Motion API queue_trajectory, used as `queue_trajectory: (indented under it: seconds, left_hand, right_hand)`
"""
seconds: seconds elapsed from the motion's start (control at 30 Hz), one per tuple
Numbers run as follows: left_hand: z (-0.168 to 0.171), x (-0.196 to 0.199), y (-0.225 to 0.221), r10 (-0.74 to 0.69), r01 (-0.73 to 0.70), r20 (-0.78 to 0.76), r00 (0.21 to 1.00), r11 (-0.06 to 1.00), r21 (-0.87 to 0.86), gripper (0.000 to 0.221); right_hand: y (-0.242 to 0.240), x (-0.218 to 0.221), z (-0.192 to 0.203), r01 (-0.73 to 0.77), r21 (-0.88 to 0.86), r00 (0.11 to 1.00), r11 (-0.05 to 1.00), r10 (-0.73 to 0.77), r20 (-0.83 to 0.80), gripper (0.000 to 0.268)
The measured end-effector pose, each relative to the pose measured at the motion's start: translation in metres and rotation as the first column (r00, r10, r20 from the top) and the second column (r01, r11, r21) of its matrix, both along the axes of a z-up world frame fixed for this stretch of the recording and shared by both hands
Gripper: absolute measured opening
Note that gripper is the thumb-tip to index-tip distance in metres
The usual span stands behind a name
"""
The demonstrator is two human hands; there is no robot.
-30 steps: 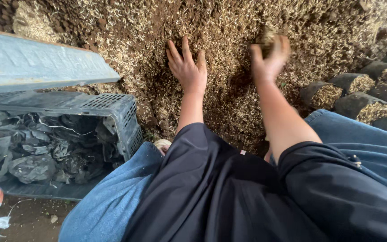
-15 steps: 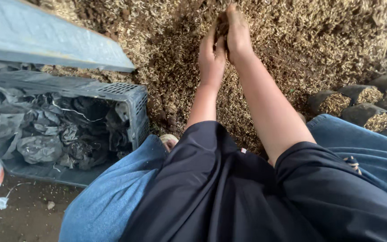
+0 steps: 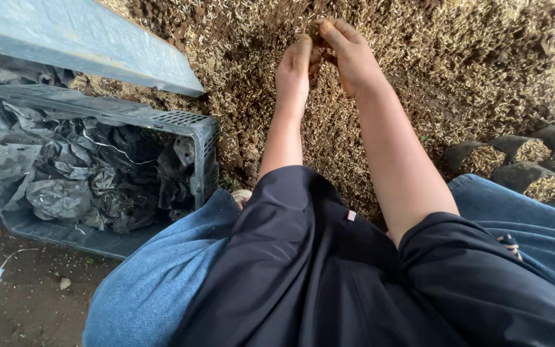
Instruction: The person scoops dry plant material from a large pile and packs it into small black pouches. They repeatedly fill each pouch by hand, then place the filled pouches into a nearby crate.
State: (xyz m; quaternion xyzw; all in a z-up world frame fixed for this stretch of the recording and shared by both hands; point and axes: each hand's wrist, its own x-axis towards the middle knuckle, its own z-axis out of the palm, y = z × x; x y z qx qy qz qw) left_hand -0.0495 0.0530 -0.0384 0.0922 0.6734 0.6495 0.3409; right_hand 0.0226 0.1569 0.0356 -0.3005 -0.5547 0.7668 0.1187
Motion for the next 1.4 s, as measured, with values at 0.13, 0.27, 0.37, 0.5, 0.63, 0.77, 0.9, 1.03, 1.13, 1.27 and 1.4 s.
queue_trajectory:
  seconds: [0.13, 0.27, 0.37, 0.5, 0.63, 0.77, 0.9, 1.03, 1.13, 1.27, 1.4]
  left_hand:
    - [0.005, -0.015, -0.006, -0.197, 0.202, 0.108, 0.975, 0.979, -0.04, 0.078]
    - [0.016, -0.014, -0.003, -0.165, 0.145, 0.209, 0.964, 0.984, 0.105, 0.074]
    - [0.018, -0.009, -0.003, -0.11, 0.075, 0.271, 0.956, 0.988, 0.137, 0.07]
    - [0.009, 0.002, -0.002, -0.073, 0.038, 0.265, 0.962, 0.99, 0.136, 0.069]
    - [0.002, 0.013, 0.001, -0.138, 0.109, 0.162, 0.977, 0.978, 0.177, 0.068]
    - [0.016, 0.002, -0.001, -0.168, 0.146, 0.183, 0.969, 0.981, 0.127, 0.065]
    - [0.029, 0.002, -0.004, -0.176, 0.179, 0.144, 0.974, 0.984, -0.009, 0.068]
    - [0.029, 0.017, 0.002, -0.145, 0.135, 0.129, 0.981, 0.987, 0.084, 0.07]
    - [0.019, 0.027, 0.006, -0.111, 0.087, 0.182, 0.977, 0.987, 0.136, 0.064]
    - [0.014, 0.023, 0.006, -0.1, 0.08, 0.217, 0.971, 0.992, 0.1, 0.056]
    - [0.027, 0.019, 0.008, -0.077, 0.073, 0.099, 0.992, 0.996, 0.045, 0.043]
  right_hand:
    - [-0.007, 0.007, -0.008, -0.094, 0.242, 0.994, 0.966, 0.106, -0.037, 0.033]
    - [-0.021, 0.005, -0.009, -0.107, 0.299, 0.993, 0.948, 0.114, -0.006, 0.032]
    - [-0.032, 0.0, -0.012, -0.063, 0.255, 0.998, 0.965, 0.06, 0.019, 0.03]
    - [-0.036, -0.006, -0.028, 0.055, 0.209, 0.998, 0.976, -0.046, -0.05, 0.034]
    - [-0.026, -0.004, -0.042, 0.099, -0.069, 0.991, 0.993, -0.104, -0.081, 0.042]
    - [-0.013, 0.005, -0.034, -0.011, 0.002, 1.0, 1.0, 0.011, -0.03, 0.038]
    - [-0.025, 0.016, -0.021, -0.08, 0.337, 0.979, 0.938, 0.138, -0.152, 0.04]
    - [-0.031, 0.007, -0.011, 0.044, 0.06, 0.999, 0.997, -0.045, 0.02, 0.038]
    - [-0.025, 0.005, -0.019, 0.16, -0.074, 0.986, 0.984, -0.157, 0.049, 0.038]
    - [-0.015, 0.009, -0.04, 0.128, -0.256, 0.984, 0.958, -0.156, -0.091, 0.037]
    - [-0.006, 0.009, -0.052, 0.108, -0.061, 0.948, 0.992, -0.122, -0.295, 0.029]
